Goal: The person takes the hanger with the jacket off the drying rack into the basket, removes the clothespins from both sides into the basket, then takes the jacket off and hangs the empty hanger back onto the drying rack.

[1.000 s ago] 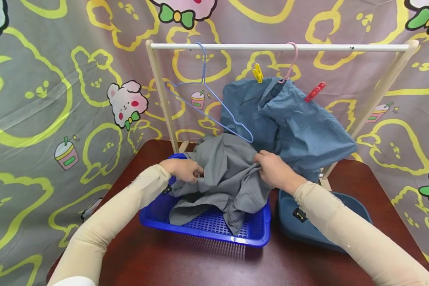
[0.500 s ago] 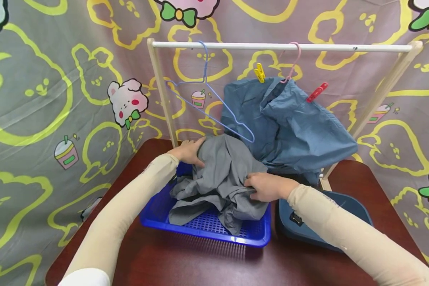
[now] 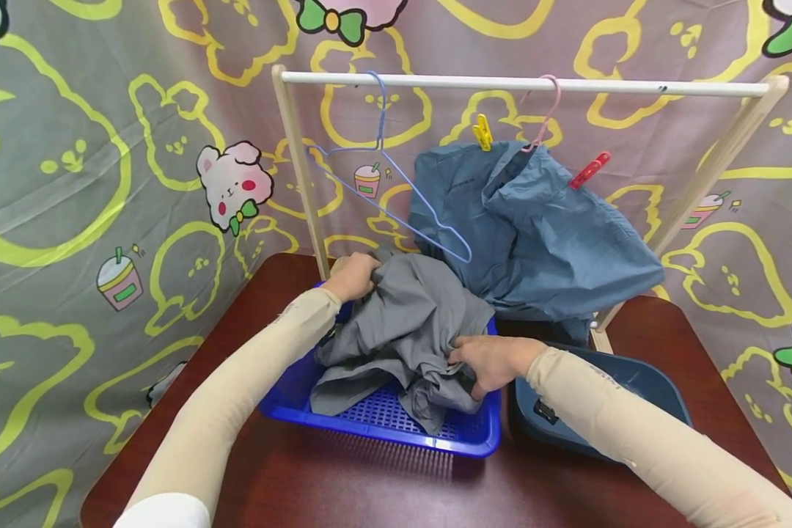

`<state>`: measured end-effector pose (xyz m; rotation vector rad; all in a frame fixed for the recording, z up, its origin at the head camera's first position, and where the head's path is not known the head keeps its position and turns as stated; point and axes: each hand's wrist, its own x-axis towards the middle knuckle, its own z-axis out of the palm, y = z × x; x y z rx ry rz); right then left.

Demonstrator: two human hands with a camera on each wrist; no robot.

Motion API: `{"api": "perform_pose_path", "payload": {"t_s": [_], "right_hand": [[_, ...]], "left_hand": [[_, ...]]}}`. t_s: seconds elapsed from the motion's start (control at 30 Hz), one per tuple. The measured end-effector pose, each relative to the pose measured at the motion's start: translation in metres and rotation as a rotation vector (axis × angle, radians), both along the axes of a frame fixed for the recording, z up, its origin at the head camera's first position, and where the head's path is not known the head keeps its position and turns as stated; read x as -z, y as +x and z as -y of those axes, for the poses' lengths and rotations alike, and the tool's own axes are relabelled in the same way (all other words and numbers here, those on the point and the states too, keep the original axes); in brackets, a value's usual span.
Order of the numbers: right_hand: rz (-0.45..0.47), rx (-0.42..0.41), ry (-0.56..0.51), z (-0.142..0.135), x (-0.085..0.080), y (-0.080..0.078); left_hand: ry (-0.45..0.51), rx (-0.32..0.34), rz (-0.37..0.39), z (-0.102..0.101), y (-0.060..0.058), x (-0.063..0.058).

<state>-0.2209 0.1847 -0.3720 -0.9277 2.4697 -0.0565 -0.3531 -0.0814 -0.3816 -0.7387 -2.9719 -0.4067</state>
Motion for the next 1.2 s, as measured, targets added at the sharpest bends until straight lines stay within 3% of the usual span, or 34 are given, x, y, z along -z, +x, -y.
{"api": "perform_pose_path", "payload": {"t_s": [0.13, 0.27, 0.47, 0.6, 0.7, 0.8, 0.93, 1.03, 1.1, 1.2], "right_hand": [[0.002, 0.011, 0.011, 0.000, 0.004, -0.001], [-0.001, 0.020, 0.014, 0.001, 0.006, -0.002], [-0.015, 0.020, 0.006, 0.002, 0.009, -0.003], [-0.007, 0.022, 0.008, 0.002, 0.011, -0.005], [0.004, 0.028, 0.011, 0.002, 0.011, -0.006], [0.007, 0.032, -0.009, 0.000, 0.008, -0.006], [-0.016, -0.008, -0.124, -0.006, 0.001, -0.011], [-0.098, -0.006, -0.263, -0.011, -0.006, -0.019], [-0.175, 0.066, -0.347, -0.014, -0.011, -0.025], [-0.231, 0.251, -0.424, -0.016, -0.015, -0.036]], "left_hand": [[0.084, -0.035, -0.033, 0.004, 0.005, -0.011], [0.158, -0.005, -0.076, 0.012, 0.015, -0.031], [0.206, 0.152, -0.197, 0.021, 0.040, -0.060], [0.085, 0.319, -0.186, 0.021, 0.059, -0.063], [-0.059, 0.459, -0.115, 0.015, 0.072, -0.052], [-0.191, 0.515, -0.013, 0.004, 0.083, -0.034], [-0.310, 0.470, 0.108, -0.008, 0.087, -0.010], [-0.319, 0.441, 0.181, -0.012, 0.087, 0.004], [-0.300, 0.441, 0.266, -0.011, 0.086, 0.007], [-0.237, 0.426, 0.444, -0.001, 0.080, -0.004]]}}
